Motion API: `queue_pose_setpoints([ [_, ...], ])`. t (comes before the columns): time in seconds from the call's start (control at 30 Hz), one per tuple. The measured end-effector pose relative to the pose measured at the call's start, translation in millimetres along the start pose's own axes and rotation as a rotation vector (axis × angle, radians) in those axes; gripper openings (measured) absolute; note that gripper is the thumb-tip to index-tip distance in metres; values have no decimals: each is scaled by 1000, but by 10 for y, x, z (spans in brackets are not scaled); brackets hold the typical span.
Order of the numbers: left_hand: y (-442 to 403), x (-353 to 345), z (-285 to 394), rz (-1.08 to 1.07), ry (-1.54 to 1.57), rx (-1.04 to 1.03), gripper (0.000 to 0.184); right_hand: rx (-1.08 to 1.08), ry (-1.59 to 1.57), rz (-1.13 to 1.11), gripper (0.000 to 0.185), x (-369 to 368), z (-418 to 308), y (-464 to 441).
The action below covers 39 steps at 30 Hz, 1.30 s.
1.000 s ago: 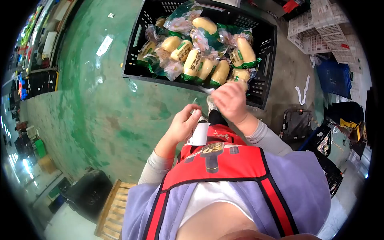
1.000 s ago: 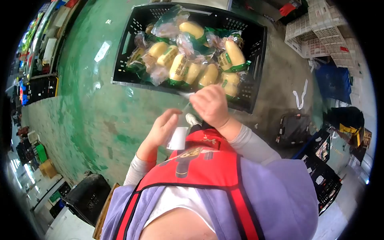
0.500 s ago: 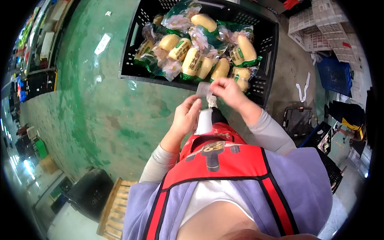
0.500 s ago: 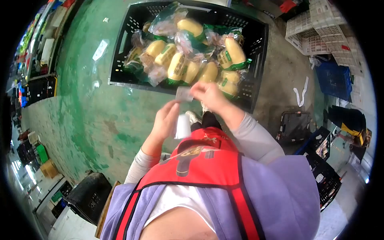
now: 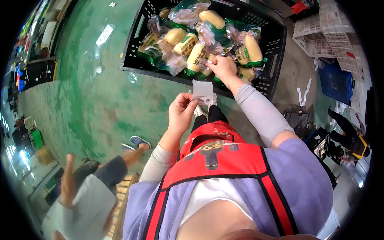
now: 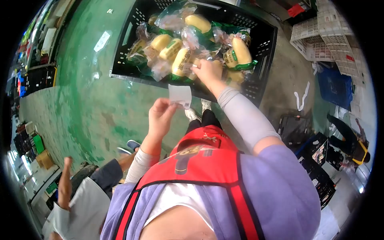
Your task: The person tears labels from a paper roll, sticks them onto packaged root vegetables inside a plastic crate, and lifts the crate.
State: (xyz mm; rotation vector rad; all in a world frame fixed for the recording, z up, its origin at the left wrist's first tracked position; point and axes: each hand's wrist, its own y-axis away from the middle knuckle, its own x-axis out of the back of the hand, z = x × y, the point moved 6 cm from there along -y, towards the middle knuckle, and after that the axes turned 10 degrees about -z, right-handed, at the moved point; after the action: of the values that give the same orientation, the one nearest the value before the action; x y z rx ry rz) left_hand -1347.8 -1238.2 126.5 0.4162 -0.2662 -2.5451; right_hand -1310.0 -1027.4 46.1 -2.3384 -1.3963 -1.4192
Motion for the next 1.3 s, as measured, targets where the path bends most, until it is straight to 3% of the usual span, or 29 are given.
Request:
queue_pose_setpoints([
  [0.07, -2, 31, 27, 58, -35, -63, 12, -10, -12, 102, 27, 190, -2, 88],
  [0.13, -32, 15, 79, 99, -45, -113, 21, 309, -423, 179, 17, 415, -201, 429],
  [0.17, -23, 9, 120, 133, -56, -151, 30, 338, -624, 61, 15, 489, -347, 692],
  [0.2, -19, -11, 171, 123, -51, -151, 30, 571, -488, 61, 18, 651, -618, 969],
  [0.23, -1, -42, 293, 120, -272, -171, 42, 678, -432, 38, 22, 677, -776, 1156],
  [0.3, 8, -151, 443, 38, -590, -262, 69, 595, -486, -32, 20, 513, -726, 1313],
  [0.33, -8, -222, 465, -33, -547, -369, 64, 525, -581, -83, 18, 425, -644, 1331],
  [0.4, -21, -295, 486, -118, -861, -394, 43, 468, -619, -125, 16, 420, -562, 1394],
  [0.43, -18, -310, 455, -131, -860, -392, 43, 417, -656, -181, 14, 394, -526, 1427],
  [0.5, -49, -262, 315, -98, -707, -241, 16, 430, -563, -88, 14, 467, -504, 1508],
  [0.6, -63, -309, 215, -151, -725, -101, 8, 452, -443, 23, 11, 515, -440, 1568],
  [0.67, -89, -353, 155, -174, -713, -84, 7, 556, -337, 162, 10, 627, -479, 1619],
  [0.73, -106, -392, 91, -195, -698, -70, 7, 497, -358, 159, 10, 668, -464, 1668],
  [0.8, -108, -422, -26, -242, -494, 29, 9, 444, -376, 152, 10, 706, -424, 1705],
  [1.03, -171, -542, -93, -192, -468, -108, 16, 439, -446, 272, 12, 1076, -341, 1686],
  [1.1, -186, -499, -199, -221, -421, -19, 17, 370, -441, 367, 10, 1313, -120, 1554],
  [1.17, -167, -411, -330, -280, -422, 54, 17, 148, -418, 330, 9, 1479, 209, 1169],
  [1.23, -143, -434, -335, -364, -412, 165, 11, 59, -225, 205, 21, 1450, 683, 616],
  [1.3, -172, -475, -264, -400, -413, 122, 9, 116, 61, 170, 18, 1330, 983, 137],
])
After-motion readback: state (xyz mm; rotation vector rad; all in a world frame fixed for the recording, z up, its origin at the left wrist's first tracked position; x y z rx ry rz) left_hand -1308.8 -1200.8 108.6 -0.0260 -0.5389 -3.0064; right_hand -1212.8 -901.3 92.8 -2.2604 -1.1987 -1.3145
